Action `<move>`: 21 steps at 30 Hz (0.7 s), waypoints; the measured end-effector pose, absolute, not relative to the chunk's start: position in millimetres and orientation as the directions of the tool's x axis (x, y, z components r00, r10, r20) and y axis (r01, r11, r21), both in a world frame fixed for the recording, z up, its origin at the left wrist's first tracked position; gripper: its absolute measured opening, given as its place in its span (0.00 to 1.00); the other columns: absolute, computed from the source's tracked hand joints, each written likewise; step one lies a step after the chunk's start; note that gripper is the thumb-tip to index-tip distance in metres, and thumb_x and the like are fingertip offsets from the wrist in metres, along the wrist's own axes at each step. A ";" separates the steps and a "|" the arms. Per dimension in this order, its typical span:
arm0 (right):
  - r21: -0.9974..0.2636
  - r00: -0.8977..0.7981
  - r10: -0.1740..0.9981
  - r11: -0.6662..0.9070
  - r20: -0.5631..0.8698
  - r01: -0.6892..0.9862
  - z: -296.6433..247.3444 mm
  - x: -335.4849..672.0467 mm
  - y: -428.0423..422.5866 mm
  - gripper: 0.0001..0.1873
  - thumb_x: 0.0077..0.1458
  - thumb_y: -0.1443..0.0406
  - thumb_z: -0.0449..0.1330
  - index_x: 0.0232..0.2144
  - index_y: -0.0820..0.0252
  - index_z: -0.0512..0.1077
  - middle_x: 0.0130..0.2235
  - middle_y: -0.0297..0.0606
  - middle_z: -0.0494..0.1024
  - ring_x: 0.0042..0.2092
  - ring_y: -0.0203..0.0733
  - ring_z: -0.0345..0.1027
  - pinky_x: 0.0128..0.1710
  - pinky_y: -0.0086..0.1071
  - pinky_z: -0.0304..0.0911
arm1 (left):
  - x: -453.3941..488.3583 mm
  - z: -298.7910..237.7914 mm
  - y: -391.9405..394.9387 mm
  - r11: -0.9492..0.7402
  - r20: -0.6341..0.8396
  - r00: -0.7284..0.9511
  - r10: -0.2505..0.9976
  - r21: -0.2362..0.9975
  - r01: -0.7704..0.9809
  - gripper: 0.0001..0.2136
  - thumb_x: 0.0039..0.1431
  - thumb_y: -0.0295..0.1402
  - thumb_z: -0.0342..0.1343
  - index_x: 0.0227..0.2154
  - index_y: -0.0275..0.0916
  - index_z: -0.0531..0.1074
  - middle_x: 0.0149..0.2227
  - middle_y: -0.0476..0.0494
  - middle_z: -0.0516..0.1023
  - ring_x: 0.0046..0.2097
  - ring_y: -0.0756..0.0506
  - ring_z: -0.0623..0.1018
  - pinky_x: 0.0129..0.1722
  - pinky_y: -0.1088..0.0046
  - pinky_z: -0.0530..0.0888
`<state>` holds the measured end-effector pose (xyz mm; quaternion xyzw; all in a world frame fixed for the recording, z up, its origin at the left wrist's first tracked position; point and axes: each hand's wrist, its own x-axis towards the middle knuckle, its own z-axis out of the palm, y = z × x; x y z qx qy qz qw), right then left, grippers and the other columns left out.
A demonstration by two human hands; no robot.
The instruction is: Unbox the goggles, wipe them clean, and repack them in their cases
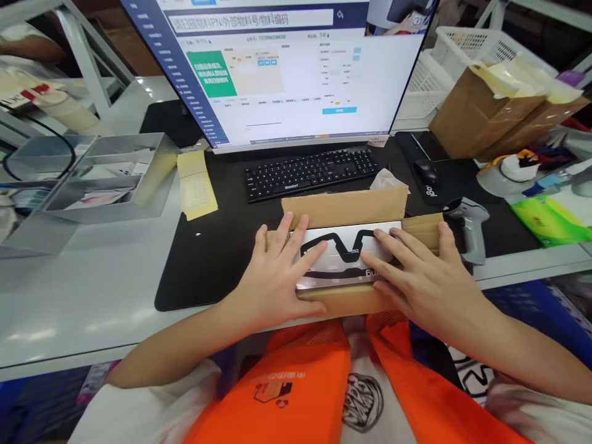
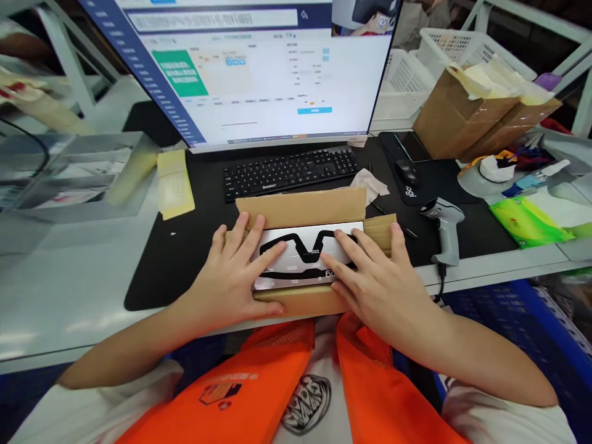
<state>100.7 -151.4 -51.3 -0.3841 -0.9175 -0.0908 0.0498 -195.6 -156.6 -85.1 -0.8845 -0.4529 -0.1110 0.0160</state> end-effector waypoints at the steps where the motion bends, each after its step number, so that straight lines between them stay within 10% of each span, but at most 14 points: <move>1: 0.126 -0.700 0.695 0.689 0.166 0.714 -50.9 99.6 -153.1 0.20 0.70 0.58 0.54 0.60 0.50 0.71 0.67 0.50 0.65 0.65 0.62 0.61 0.66 0.74 0.34 | -195.5 -85.4 -157.9 -0.590 0.212 0.565 0.797 0.073 0.804 0.47 0.52 0.65 0.58 0.70 0.45 0.58 0.76 0.27 0.38 0.75 0.19 0.42 0.66 0.29 0.46; 9: -0.115 -0.655 0.649 0.739 0.386 0.664 -63.2 126.1 -132.1 0.10 0.67 0.62 0.57 0.42 0.52 0.79 0.62 0.40 0.73 0.65 0.58 0.63 0.69 0.69 0.35 | -200.4 -84.8 -141.6 -0.575 0.159 0.555 0.817 0.159 0.802 0.46 0.52 0.66 0.57 0.70 0.47 0.60 0.76 0.33 0.40 0.75 0.21 0.38 0.66 0.28 0.45; 12: -0.414 -0.255 0.689 0.645 0.678 0.642 -104.3 163.2 -103.6 0.14 0.67 0.57 0.55 0.47 0.54 0.78 0.64 0.44 0.70 0.66 0.58 0.61 0.67 0.61 0.52 | -206.3 -83.5 -119.3 -0.551 0.098 0.548 0.831 0.274 0.788 0.39 0.60 0.63 0.52 0.68 0.48 0.62 0.76 0.36 0.42 0.75 0.23 0.38 0.66 0.27 0.46; 14: -0.659 0.058 0.780 0.484 0.623 0.576 -137.9 184.5 -88.5 0.22 0.71 0.55 0.45 0.53 0.54 0.75 0.61 0.46 0.73 0.63 0.54 0.66 0.62 0.57 0.62 | -212.1 -85.7 -106.9 -0.542 0.110 0.545 0.831 0.379 0.750 0.34 0.65 0.61 0.46 0.66 0.46 0.66 0.76 0.37 0.45 0.76 0.26 0.39 0.67 0.29 0.47; 16: -0.768 0.016 0.908 0.345 0.419 0.539 -166.7 197.6 -82.4 0.24 0.71 0.53 0.45 0.52 0.57 0.75 0.55 0.47 0.78 0.58 0.53 0.72 0.58 0.55 0.67 | -220.2 -93.8 -100.5 -0.568 0.240 0.523 0.818 0.484 0.665 0.33 0.66 0.61 0.42 0.62 0.46 0.71 0.75 0.38 0.49 0.76 0.29 0.41 0.70 0.34 0.46; 21: -0.644 -0.280 0.932 0.362 0.231 0.674 -199.6 202.1 -103.0 0.17 0.63 0.56 0.58 0.45 0.59 0.79 0.55 0.50 0.78 0.61 0.57 0.69 0.62 0.59 0.62 | -244.7 -143.8 -107.1 -0.593 0.654 -0.043 0.756 0.710 0.380 0.42 0.60 0.69 0.31 0.70 0.53 0.55 0.76 0.42 0.46 0.76 0.36 0.47 0.73 0.52 0.53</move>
